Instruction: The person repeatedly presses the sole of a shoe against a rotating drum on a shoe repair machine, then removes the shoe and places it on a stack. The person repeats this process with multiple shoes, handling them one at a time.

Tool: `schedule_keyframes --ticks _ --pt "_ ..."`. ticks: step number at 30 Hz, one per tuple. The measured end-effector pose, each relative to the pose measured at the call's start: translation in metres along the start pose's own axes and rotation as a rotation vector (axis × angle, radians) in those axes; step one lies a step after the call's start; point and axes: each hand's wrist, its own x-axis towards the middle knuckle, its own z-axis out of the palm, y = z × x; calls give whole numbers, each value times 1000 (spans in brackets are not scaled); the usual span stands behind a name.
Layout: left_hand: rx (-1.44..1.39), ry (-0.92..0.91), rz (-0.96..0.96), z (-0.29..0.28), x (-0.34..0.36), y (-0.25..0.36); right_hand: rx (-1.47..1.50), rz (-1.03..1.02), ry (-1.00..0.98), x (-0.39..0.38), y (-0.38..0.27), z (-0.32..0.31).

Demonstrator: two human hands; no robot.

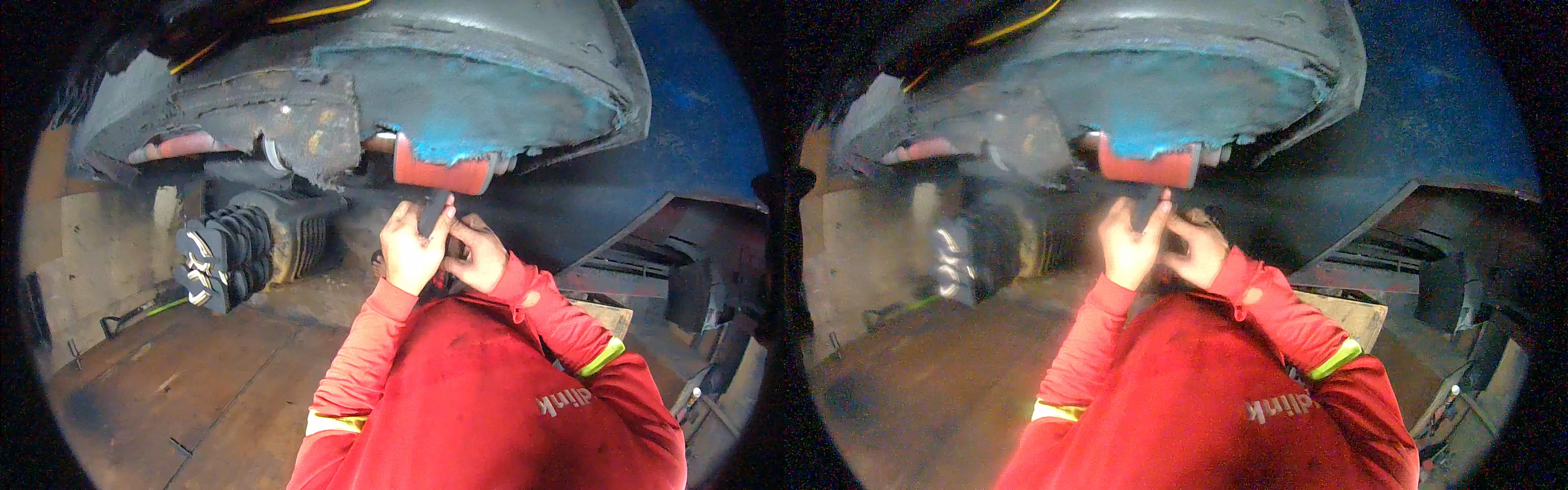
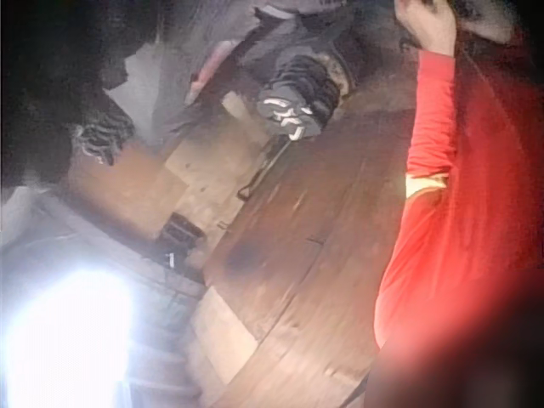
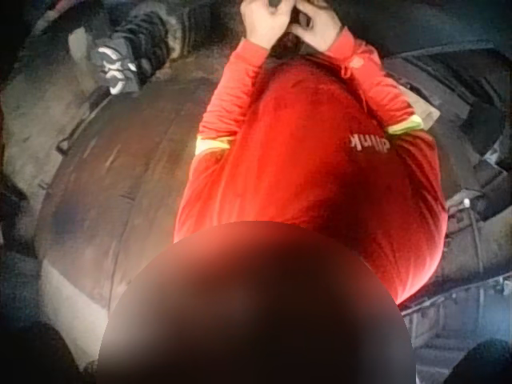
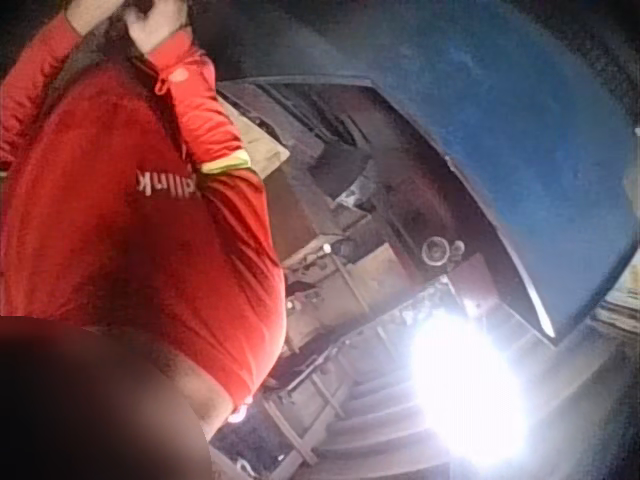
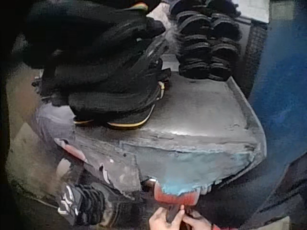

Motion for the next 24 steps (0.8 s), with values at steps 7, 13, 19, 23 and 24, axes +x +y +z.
schedule_keyframes --ticks 7,13,19,23,24 --pt "-228 3 -74 -27 -23 6 -468 -209 501 -1 -5 36" --pt "141 -22 66 -31 -4 19 -170 -183 404 5 -9 42" --pt "300 -66 143 -30 7 25 -69 -165 274 1 -14 32" --pt "317 -78 119 -21 7 20 37 -209 318 -5 -8 32" --pt "331 -74 82 -17 7 18 52 -191 310 -4 -5 32"
